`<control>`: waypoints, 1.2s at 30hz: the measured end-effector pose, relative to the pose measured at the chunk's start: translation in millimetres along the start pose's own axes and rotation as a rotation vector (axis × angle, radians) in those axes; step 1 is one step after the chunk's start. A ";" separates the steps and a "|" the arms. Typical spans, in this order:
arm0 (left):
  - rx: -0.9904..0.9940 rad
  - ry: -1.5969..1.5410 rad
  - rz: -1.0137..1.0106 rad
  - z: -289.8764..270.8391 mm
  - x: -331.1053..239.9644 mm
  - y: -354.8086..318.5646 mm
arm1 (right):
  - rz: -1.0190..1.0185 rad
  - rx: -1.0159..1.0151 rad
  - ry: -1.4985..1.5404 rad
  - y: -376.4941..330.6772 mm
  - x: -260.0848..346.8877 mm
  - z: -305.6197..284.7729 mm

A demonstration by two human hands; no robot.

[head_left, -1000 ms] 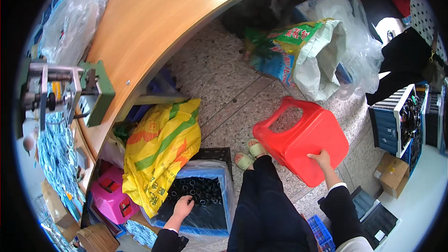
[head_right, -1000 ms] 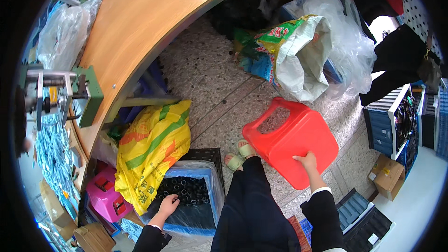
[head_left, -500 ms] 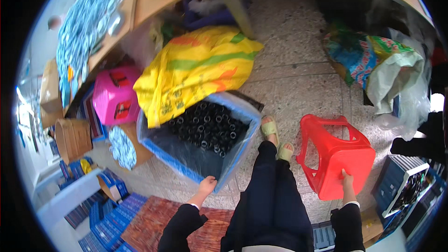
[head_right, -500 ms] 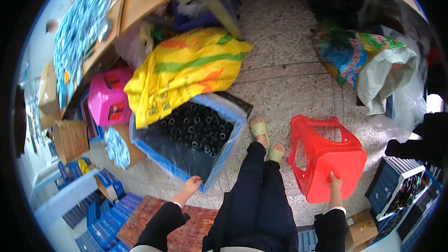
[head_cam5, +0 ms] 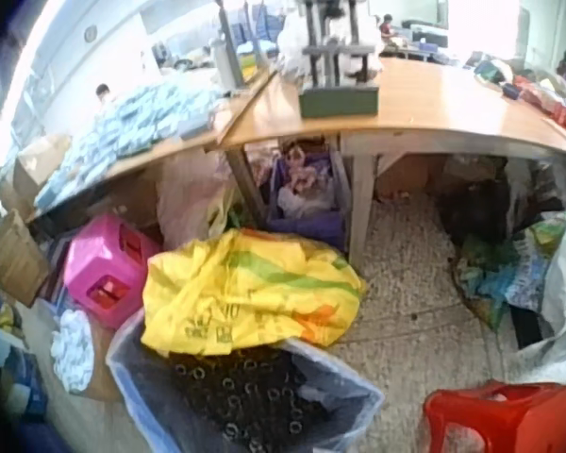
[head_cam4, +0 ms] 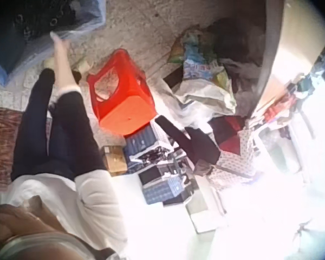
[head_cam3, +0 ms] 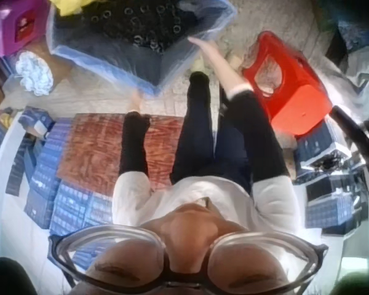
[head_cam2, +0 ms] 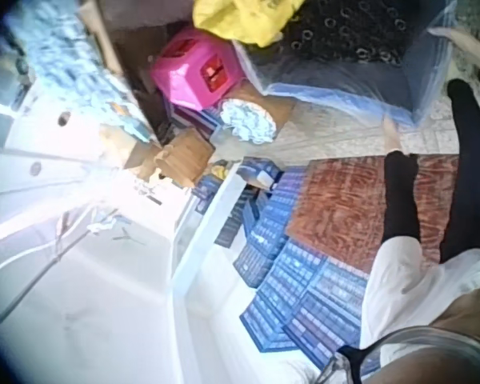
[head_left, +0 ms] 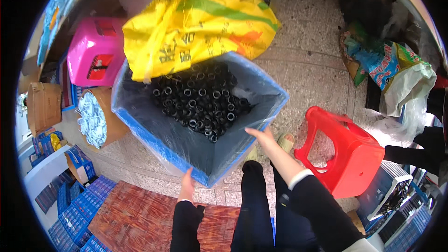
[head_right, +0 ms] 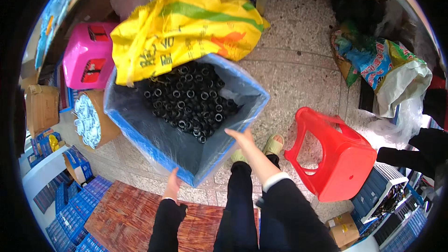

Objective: Using a pneumatic press to process small plastic circular parts and then weighing and packing them.

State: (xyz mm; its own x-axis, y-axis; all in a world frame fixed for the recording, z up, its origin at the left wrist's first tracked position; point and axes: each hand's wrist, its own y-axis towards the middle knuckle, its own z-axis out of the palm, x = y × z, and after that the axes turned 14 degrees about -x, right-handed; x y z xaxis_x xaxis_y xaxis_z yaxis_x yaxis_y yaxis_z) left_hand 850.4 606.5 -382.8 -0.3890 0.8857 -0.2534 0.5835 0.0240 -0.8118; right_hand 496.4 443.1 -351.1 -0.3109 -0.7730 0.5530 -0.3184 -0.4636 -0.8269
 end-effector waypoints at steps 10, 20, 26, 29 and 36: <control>-0.076 -0.142 0.149 5.4 -11.3 -7.3 | -0.081 -0.546 -0.112 32.3 -28.4 49.2; 0.077 -0.440 -0.289 138.4 123.2 -139.4 | -0.248 -0.466 -0.614 74.2 75.0 -98.1; 0.569 -0.677 -0.569 269.2 210.3 -248.4 | -0.444 -0.441 -0.679 142.6 145.9 -202.7; 0.944 -0.461 -0.847 323.9 192.2 -308.7 | -0.370 -0.056 -0.065 119.9 172.1 -234.9; 0.703 0.257 0.669 261.3 147.6 -251.7 | -0.128 -0.246 -0.328 70.7 37.1 -344.6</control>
State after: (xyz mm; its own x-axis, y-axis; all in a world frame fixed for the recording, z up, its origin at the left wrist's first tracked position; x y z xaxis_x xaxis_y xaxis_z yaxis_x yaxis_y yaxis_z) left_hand 459.8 610.0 -353.4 0.0792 0.6921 -0.7175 0.0398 -0.7214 -0.6914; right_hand 153.8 530.9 -353.9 0.0338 -0.8313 0.5548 -0.5521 -0.4783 -0.6830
